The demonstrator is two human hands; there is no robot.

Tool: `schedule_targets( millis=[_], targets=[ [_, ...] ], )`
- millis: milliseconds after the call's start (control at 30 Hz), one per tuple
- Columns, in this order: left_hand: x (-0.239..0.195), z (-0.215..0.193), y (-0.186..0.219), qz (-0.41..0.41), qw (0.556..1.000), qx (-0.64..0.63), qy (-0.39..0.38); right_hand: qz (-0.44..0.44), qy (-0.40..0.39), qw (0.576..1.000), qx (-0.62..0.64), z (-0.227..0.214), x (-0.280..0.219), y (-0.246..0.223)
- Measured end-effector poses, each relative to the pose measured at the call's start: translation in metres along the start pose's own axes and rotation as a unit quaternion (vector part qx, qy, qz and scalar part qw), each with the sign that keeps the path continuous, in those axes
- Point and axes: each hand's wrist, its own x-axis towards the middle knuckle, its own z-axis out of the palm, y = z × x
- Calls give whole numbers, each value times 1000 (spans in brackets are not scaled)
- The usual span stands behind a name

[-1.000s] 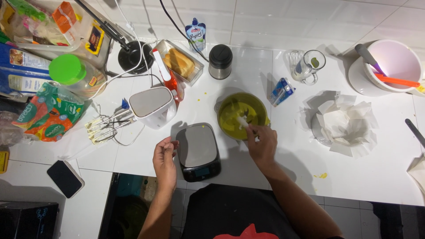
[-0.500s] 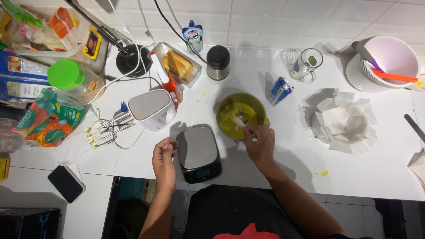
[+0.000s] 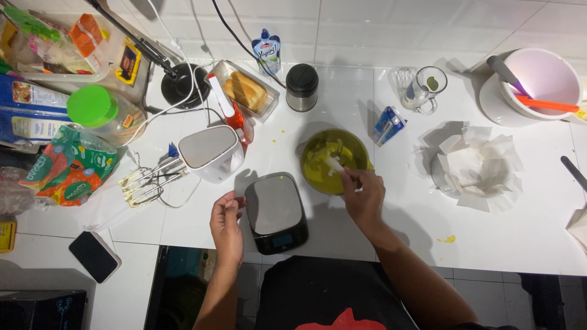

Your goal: The person folds a white paper towel over a bowl, then stirs a yellow mixture in a metal pot using a spatula. They pour the mixture into the paper-lined bowl and scrape the pot clean with the spatula before placing the pot in the sink.

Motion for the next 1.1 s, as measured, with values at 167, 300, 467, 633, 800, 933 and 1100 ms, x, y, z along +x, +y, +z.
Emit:
schedule_targets(
  millis=[167, 300, 467, 633, 800, 933, 1100],
  targets=[
    [1, 0, -1, 1, 1000, 3, 0, 92, -20, 995, 18, -5, 0, -12],
    [0, 0, 0, 0, 1000, 3, 0, 155, -47, 986, 41, -7, 0, -23],
    [0, 2, 4, -3, 1000, -4, 0, 171, -26, 984, 50, -10, 2, -24],
    [-3, 4, 9, -6, 1000, -1, 1, 287, -50, 948, 126, -15, 7, -27],
    [-5, 5, 11, -4, 1000, 0, 1, 304, -38, 939, 156, -12, 8, -20],
    [-3, 2, 11, -57, 998, 14, 15, 291, -36, 937, 192, -7, 2, -6],
    [-8, 2, 10, -56, 998, 16, 16, 313, -44, 934, 165, -9, 2, -8]
  ],
)
